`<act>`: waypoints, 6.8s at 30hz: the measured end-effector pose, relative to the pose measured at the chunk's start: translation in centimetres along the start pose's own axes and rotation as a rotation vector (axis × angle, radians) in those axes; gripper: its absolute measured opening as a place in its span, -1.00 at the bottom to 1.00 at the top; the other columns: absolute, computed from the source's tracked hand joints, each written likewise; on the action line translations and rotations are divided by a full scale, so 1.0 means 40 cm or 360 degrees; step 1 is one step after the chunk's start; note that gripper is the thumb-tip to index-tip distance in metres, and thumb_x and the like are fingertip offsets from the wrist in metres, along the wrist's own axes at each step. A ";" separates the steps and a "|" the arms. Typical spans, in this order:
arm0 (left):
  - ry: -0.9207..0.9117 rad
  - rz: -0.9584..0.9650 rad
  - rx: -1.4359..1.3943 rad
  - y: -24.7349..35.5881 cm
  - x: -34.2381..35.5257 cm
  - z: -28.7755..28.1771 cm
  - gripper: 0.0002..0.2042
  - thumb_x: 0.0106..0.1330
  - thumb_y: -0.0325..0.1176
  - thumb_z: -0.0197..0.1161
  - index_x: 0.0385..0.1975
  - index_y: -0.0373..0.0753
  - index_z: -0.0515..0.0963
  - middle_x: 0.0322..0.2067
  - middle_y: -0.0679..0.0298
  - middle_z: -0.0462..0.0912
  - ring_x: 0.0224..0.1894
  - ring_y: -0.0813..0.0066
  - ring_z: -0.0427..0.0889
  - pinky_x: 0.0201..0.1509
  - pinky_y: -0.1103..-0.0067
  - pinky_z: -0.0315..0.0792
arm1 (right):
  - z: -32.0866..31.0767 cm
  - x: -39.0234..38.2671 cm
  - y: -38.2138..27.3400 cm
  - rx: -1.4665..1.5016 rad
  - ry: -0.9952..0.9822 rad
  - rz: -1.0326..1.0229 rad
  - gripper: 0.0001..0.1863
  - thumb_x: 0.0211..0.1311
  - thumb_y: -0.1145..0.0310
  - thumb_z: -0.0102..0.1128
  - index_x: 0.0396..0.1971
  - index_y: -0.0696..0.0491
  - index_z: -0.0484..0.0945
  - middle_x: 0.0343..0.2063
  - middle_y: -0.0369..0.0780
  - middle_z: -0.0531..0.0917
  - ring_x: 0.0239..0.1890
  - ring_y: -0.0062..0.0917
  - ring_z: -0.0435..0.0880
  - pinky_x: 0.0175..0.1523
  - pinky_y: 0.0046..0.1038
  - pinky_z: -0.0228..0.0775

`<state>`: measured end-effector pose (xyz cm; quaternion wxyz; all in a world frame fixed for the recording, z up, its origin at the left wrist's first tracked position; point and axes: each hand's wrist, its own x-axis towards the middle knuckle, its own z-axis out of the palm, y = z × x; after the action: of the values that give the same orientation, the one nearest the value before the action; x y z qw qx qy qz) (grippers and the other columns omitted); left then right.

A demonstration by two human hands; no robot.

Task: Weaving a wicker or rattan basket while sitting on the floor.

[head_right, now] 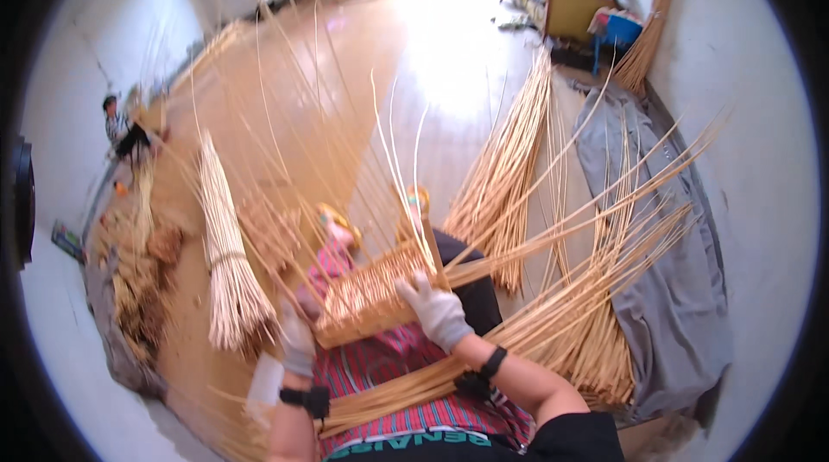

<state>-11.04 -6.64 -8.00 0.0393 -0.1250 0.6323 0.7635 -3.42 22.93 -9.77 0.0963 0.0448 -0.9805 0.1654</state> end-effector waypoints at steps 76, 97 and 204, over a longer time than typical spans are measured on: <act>-0.0187 -0.1701 0.1207 -0.057 -1.018 -0.369 -0.42 0.63 0.03 0.03 0.43 -0.27 0.24 0.17 -0.01 0.66 0.18 0.21 0.67 0.26 0.34 0.54 | -0.099 -0.137 0.098 0.0643 0.0786 -0.0379 -0.29 -0.10 -0.06 0.77 0.07 -0.16 0.65 0.18 -0.01 0.58 0.15 -0.01 0.57 0.22 -0.03 0.53; -0.0539 -0.1629 0.1496 -0.064 -0.876 -0.481 -0.49 0.61 0.02 0.03 0.34 -0.24 0.35 0.10 0.01 0.69 0.12 0.22 0.69 0.22 0.33 0.54 | -0.104 -0.142 0.106 0.0599 0.0652 -0.0352 -0.27 -0.09 0.12 0.78 0.11 -0.08 0.59 0.15 0.01 0.61 0.13 0.03 0.60 0.21 0.05 0.49; -0.0635 0.2112 0.1940 0.182 -0.208 0.140 -0.33 0.29 -0.19 0.39 0.44 -0.06 0.40 0.40 0.21 0.48 0.32 0.15 0.57 0.62 0.04 0.10 | -0.165 0.009 -0.074 0.0329 0.0479 -0.0283 -0.06 -0.21 -0.15 0.68 0.30 -0.22 0.61 0.25 -0.01 0.49 0.31 -0.02 0.47 0.39 -0.06 0.35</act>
<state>-5.38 -1.80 1.88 -0.2390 0.4394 0.8487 0.1719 -2.28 22.32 -2.66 0.2509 0.1156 -0.9250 0.2610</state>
